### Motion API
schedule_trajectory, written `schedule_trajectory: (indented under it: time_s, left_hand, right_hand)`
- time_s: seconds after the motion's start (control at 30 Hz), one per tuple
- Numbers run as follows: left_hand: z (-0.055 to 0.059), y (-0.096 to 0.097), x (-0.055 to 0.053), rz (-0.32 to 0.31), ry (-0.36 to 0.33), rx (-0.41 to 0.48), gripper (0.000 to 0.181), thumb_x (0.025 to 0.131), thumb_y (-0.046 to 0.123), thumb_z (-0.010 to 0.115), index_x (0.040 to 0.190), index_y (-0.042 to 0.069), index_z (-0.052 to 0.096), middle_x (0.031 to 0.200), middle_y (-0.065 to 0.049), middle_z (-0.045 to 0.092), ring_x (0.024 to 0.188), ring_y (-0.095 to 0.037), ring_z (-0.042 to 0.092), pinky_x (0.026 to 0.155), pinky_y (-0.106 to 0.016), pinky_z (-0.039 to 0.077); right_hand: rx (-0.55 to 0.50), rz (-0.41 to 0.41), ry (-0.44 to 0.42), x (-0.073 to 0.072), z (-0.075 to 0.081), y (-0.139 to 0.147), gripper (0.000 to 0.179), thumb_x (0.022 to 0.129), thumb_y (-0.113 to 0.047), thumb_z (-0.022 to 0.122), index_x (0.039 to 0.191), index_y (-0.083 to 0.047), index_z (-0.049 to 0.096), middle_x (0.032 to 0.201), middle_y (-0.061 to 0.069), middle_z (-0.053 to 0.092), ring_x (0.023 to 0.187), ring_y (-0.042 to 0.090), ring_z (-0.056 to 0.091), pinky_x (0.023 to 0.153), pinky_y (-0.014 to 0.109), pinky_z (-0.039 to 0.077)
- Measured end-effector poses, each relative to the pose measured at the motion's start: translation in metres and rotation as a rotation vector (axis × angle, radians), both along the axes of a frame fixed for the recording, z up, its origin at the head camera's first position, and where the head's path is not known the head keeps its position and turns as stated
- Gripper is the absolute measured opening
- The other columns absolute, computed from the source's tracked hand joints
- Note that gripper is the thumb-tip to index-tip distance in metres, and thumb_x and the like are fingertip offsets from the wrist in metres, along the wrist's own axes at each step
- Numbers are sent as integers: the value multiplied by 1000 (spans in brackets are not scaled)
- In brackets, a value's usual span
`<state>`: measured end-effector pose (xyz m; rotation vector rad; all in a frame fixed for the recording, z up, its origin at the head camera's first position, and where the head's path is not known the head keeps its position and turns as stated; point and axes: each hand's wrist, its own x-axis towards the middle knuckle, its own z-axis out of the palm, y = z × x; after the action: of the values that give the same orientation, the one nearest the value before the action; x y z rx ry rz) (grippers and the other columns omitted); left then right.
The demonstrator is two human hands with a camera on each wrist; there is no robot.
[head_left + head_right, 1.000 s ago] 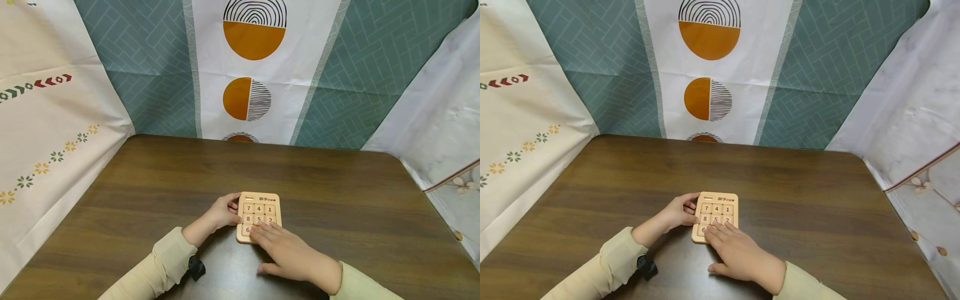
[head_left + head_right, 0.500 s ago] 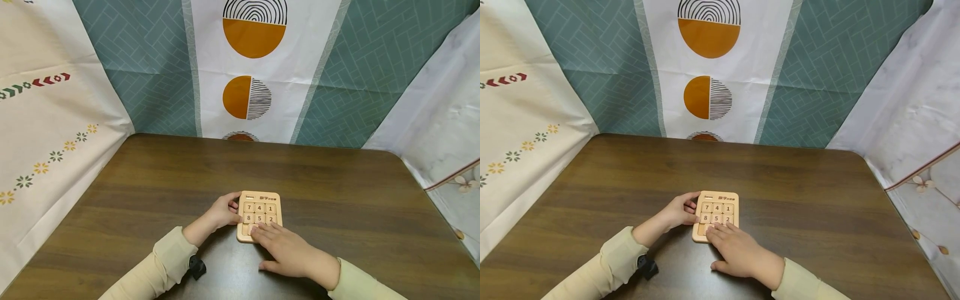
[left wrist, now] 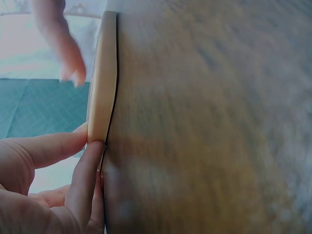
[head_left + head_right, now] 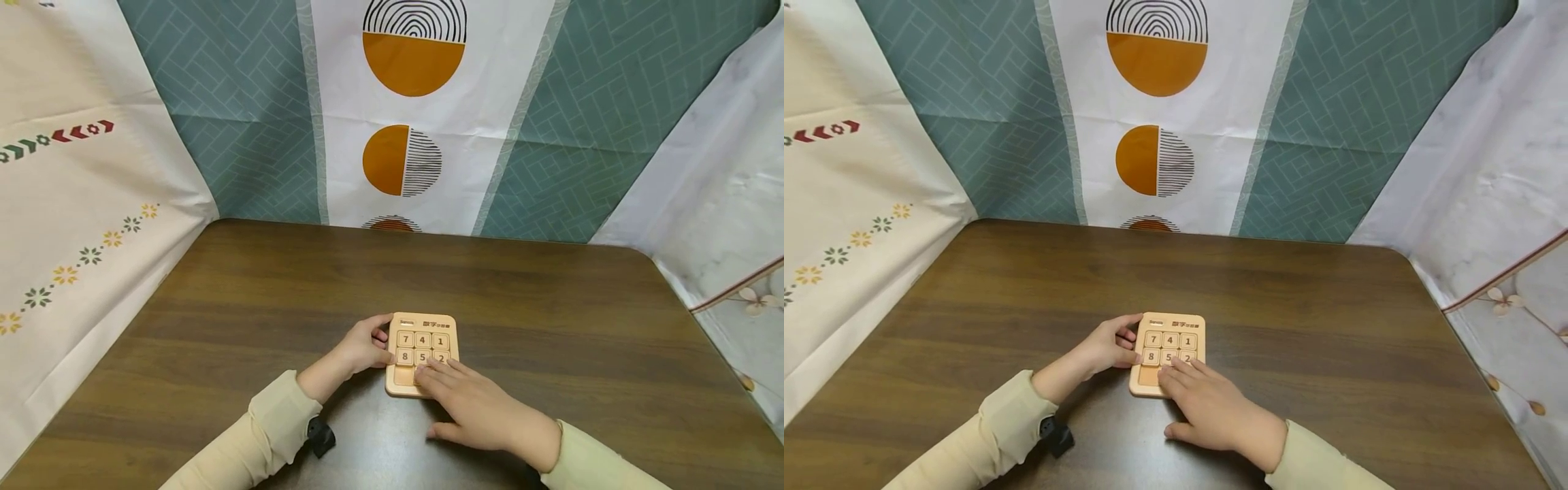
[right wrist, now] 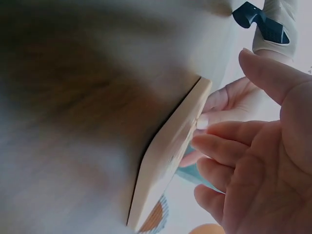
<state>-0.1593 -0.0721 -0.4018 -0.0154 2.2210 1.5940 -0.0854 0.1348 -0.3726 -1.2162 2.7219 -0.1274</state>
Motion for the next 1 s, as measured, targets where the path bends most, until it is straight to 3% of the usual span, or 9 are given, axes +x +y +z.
schedule_trajectory:
  time_s: [0.33, 0.83, 1.0]
  left_hand:
    - [0, 1, 3, -11, -8, -8, 79, 66, -17, 69, 137, 6, 41, 98, -14, 47, 78, -15, 48, 62, -29, 58]
    - [2, -2, 2, 0, 16, 10, 78, 67, -17, 69, 137, 5, 41, 96, -14, 47, 77, -14, 49, 63, -29, 58]
    - [0, -2, 1, -10, 18, -2, 78, 67, -16, 69, 137, 5, 41, 97, -14, 47, 77, -14, 49, 62, -28, 58]
  right_hand:
    - [10, -11, -25, -15, -10, -19, 73, 86, -51, 54, 139, -4, 37, 143, 10, 40, 135, 25, 32, 113, 42, 27]
    - [44, 44, -44, 5, 3, -22, 73, 83, -54, 55, 138, -8, 40, 141, 7, 43, 134, 21, 35, 113, 40, 29]
    - [6, 31, -110, 1, 4, -19, 72, 85, -51, 55, 140, -7, 37, 144, 7, 39, 136, 22, 31, 113, 42, 27]
